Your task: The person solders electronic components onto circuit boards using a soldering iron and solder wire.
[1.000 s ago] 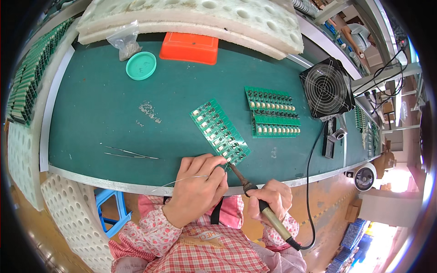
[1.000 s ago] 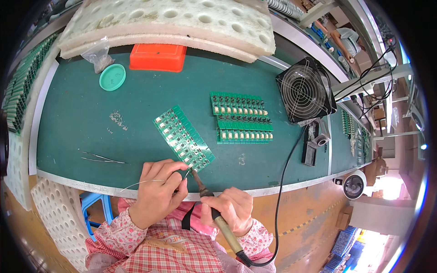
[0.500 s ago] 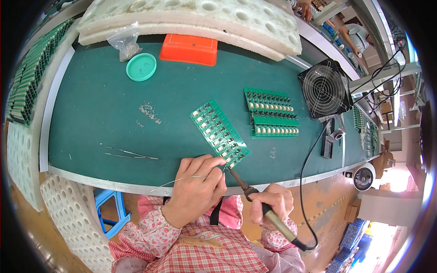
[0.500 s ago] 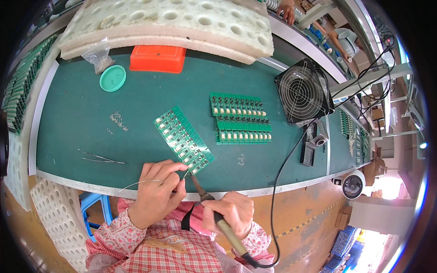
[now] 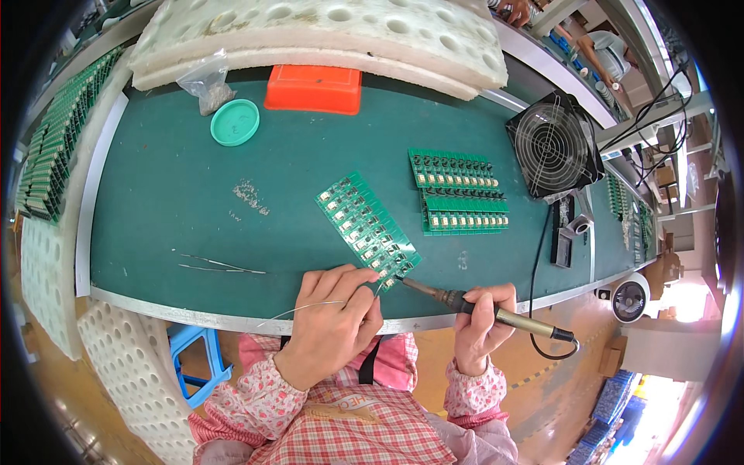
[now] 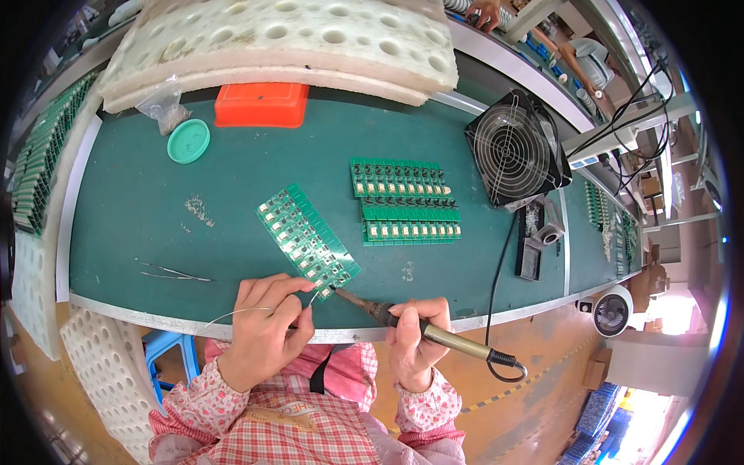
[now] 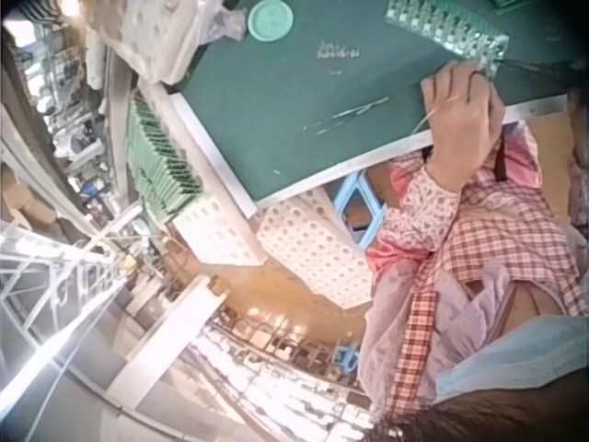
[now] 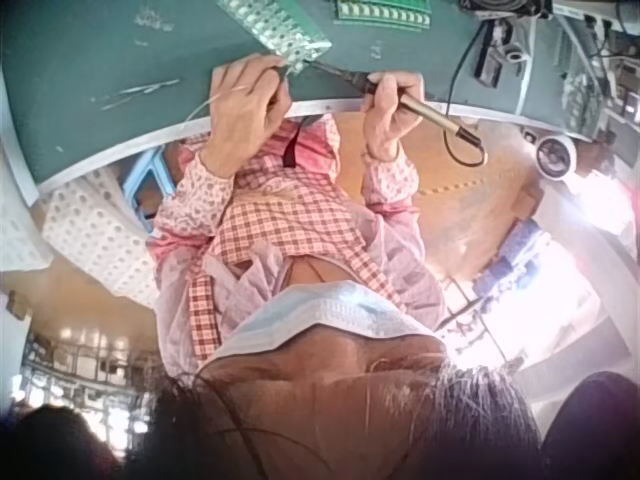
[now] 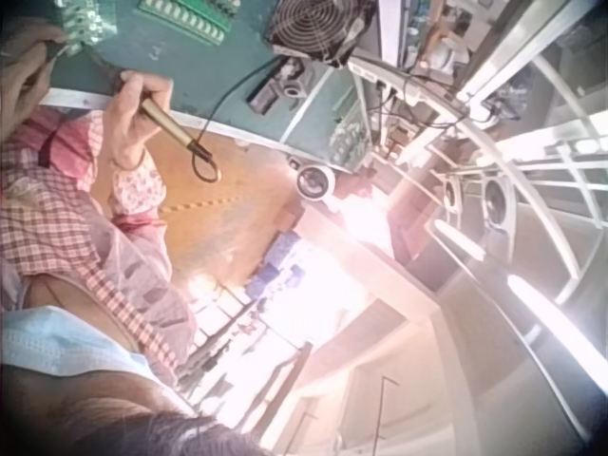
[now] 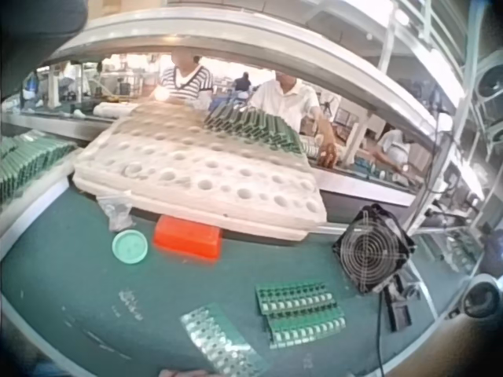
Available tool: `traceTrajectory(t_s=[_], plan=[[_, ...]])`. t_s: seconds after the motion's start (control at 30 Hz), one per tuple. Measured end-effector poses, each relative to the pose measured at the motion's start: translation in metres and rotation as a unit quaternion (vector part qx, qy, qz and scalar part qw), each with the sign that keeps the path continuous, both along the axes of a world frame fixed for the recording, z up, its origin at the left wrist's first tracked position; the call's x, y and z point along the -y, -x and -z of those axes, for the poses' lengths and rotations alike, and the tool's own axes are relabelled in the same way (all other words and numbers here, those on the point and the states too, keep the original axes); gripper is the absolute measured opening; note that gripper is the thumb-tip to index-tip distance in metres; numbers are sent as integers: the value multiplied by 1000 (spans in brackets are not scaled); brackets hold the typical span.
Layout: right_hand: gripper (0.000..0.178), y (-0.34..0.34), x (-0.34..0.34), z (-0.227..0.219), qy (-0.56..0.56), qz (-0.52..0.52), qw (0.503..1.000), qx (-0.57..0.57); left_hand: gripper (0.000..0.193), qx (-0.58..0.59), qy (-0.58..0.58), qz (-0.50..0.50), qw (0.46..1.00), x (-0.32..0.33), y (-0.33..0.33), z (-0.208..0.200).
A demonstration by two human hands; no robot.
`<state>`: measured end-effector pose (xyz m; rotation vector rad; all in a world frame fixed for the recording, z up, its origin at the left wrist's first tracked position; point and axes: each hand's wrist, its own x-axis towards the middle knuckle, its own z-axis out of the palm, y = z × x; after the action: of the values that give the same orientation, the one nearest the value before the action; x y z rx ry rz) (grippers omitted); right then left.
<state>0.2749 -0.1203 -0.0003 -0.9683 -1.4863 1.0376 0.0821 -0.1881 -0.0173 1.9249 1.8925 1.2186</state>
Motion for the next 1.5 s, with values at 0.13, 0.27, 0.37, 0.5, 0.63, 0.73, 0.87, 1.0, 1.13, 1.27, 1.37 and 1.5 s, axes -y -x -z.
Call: traceTrajectory(t_s=[0.13, 0.27, 0.37, 0.5, 0.63, 0.73, 0.87, 1.0, 1.13, 1.27, 1.37, 1.5], plan=[[29, 13, -3, -2, -7, 26, 999, 19, 19, -6, 5, -3, 1000, -1, -1, -2], [28, 12, -8, 1, 5, 4, 1000, 23, 15, -5, 14, -4, 1000, 0, -1, 0], [21, 10, -9, 1, 21, -11, 1000, 20, 13, -13, 20, -5, 1000, -1, 0, -1], [15, 10, -11, 3, 34, -14, 999, 24, 13, -13, 25, -7, 1000, -1, -1, -2], [15, 9, -11, 4, 39, -17, 999, 16, 19, -8, 17, -11, 1000, -3, -1, -1], [16, 9, -11, 4, 35, -22, 999, 16, 14, -17, 28, -5, 999, -3, -1, -2], [21, 11, -10, 4, 20, -9, 999, 25, 16, -16, 23, -8, 1000, -3, -1, -2], [28, 14, -6, 2, 16, 58, 998, -10, 19, 5, 10, -7, 1000, -2, 0, 0], [29, 7, -3, 4, 10, 70, 997, -10, 15, 4, 8, 3, 1000, 1, 3, 0], [30, 3, 0, 6, -7, 39, 999, -22, 15, -8, 11, 27, 1000, 2, 2, -2], [32, 4, 3, 7, -7, 46, 999, -26, 14, -23, 13, 38, 999, 1, 1, -2], [32, 2, 5, 10, 7, 30, 999, -24, 14, -36, 9, 42, 998, 1, 0, -2]])
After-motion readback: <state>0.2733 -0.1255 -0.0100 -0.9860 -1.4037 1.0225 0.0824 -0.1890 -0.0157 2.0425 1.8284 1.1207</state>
